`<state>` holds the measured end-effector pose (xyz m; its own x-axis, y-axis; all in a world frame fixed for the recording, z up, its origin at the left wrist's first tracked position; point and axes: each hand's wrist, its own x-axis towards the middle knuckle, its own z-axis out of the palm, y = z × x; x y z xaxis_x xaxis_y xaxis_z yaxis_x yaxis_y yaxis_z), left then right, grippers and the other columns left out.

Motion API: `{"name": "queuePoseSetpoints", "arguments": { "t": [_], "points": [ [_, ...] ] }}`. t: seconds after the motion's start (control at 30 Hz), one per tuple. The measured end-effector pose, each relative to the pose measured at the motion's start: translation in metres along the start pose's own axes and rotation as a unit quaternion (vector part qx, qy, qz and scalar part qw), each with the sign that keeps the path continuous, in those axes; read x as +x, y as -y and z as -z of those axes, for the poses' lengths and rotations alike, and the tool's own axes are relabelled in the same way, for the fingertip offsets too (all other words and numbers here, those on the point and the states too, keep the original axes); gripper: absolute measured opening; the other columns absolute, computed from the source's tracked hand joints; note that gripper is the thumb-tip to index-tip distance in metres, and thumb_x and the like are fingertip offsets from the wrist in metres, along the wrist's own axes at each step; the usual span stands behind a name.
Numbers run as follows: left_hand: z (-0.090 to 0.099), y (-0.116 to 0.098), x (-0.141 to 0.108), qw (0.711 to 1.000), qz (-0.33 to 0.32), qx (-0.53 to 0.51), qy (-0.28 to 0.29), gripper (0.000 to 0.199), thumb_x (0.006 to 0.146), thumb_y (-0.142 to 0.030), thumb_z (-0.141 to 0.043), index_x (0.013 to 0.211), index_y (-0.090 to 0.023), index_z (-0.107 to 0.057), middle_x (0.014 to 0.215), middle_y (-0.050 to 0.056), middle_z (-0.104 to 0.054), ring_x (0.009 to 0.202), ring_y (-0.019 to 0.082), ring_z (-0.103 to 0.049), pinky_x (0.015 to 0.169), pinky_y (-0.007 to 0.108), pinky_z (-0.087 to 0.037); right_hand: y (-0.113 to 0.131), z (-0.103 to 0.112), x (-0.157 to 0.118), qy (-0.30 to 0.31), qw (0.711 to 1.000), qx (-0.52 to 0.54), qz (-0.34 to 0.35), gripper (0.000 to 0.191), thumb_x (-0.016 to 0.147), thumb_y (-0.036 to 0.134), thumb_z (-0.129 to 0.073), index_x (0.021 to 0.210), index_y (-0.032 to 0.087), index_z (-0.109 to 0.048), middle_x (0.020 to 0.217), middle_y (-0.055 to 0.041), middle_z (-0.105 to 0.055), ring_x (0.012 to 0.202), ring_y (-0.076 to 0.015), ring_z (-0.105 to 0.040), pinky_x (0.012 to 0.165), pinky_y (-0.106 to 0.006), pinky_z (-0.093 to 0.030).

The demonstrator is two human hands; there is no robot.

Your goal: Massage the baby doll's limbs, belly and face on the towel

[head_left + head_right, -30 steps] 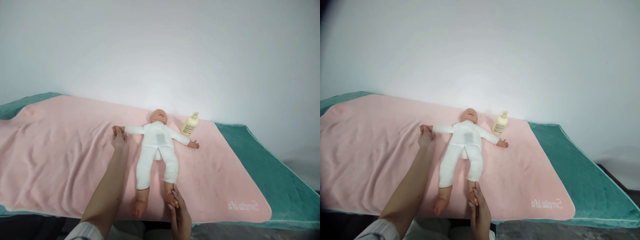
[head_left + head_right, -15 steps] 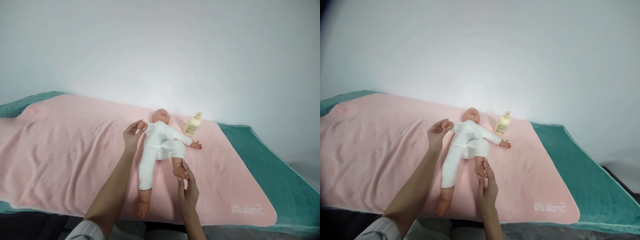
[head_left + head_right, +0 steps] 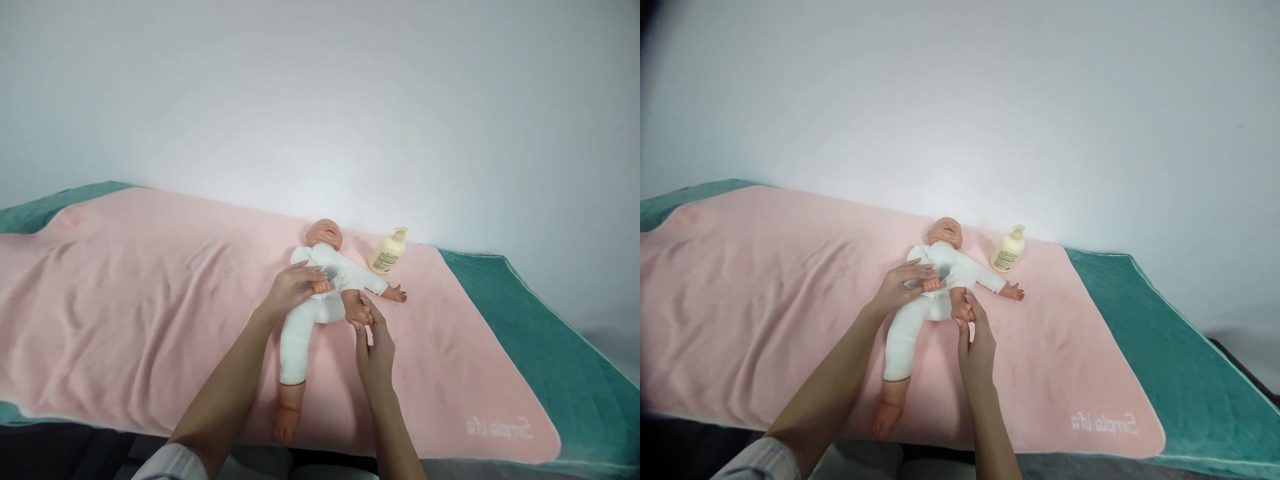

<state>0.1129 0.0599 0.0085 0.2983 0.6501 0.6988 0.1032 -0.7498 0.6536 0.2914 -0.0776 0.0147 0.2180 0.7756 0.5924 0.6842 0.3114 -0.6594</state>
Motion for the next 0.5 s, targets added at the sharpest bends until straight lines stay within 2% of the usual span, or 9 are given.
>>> {"name": "queuePoseSetpoints", "arguments": {
  "t": [0.1,0.2,0.27,0.33,0.4,0.5],
  "points": [
    [-0.001,0.001,-0.001,1.0,-0.009,-0.001,0.002,0.02,0.079,-0.016,-0.066,0.095,-0.026,-0.075,0.101,0.003,-0.075,0.108,0.023,-0.066,0.109,0.047,-0.039,0.0,0.003,-0.003,0.003,1.0,0.003,-0.006,0.043,0.096,0.031,-0.046,0.138,0.023,-0.046,0.135,-0.0087,-0.057,0.125,-0.0222,-0.055,0.1,-0.038,-0.05],
    [0.0,0.001,-0.001,0.998,0.029,-0.036,-0.044,0.02,0.077,-0.019,-0.07,0.096,-0.023,-0.075,0.103,0.004,-0.075,0.108,0.023,-0.066,0.107,0.045,-0.042,0.001,0.008,-0.011,0.006,1.0,0.001,-0.009,0.043,0.096,0.029,-0.046,0.138,0.024,-0.046,0.135,-0.0083,-0.057,0.124,-0.0223,-0.055,0.099,-0.038,-0.051],
    [0.002,0.0,0.0,0.987,0.078,-0.065,-0.122,0.025,0.073,-0.022,-0.075,0.097,-0.021,-0.075,0.104,0.006,-0.074,0.107,0.024,-0.066,0.104,0.043,-0.046,0.002,0.011,-0.019,0.007,1.0,0.0,-0.001,0.042,0.096,0.027,-0.046,0.138,0.025,-0.046,0.135,-0.0079,-0.057,0.125,-0.0218,-0.055,0.099,-0.037,-0.051],
    [0.005,-0.001,0.002,0.962,0.126,-0.096,-0.223,0.031,0.068,-0.024,-0.079,0.098,-0.019,-0.074,0.105,0.008,-0.073,0.104,0.025,-0.067,0.1,0.042,-0.049,0.003,0.014,-0.029,0.011,1.0,0.002,0.007,0.042,0.095,0.023,-0.046,0.137,0.025,-0.047,0.135,-0.0078,-0.057,0.125,-0.0215,-0.055,0.098,-0.037,-0.052],
    [0.01,0.001,0.005,0.924,0.154,-0.142,-0.32,0.036,0.066,-0.023,-0.081,0.1,-0.017,-0.073,0.105,0.009,-0.073,0.101,0.024,-0.067,0.097,0.041,-0.05,0.004,0.015,-0.041,0.012,1.0,0.003,0.013,0.042,0.095,0.02,-0.047,0.136,0.025,-0.048,0.135,-0.0079,-0.057,0.124,-0.0216,-0.056,0.097,-0.036,-0.054],
    [0.018,0.01,0.007,0.86,0.178,-0.204,-0.432,0.038,0.067,-0.022,-0.081,0.103,-0.015,-0.07,0.106,0.009,-0.071,0.102,0.022,-0.066,0.097,0.039,-0.05,0.003,0.016,-0.06,0.006,0.999,-0.003,0.033,0.04,0.093,0.016,-0.05,0.132,0.025,-0.05,0.135,-0.0084,-0.057,0.124,-0.0229,-0.055,0.096,-0.038,-0.055]
  ]
}}
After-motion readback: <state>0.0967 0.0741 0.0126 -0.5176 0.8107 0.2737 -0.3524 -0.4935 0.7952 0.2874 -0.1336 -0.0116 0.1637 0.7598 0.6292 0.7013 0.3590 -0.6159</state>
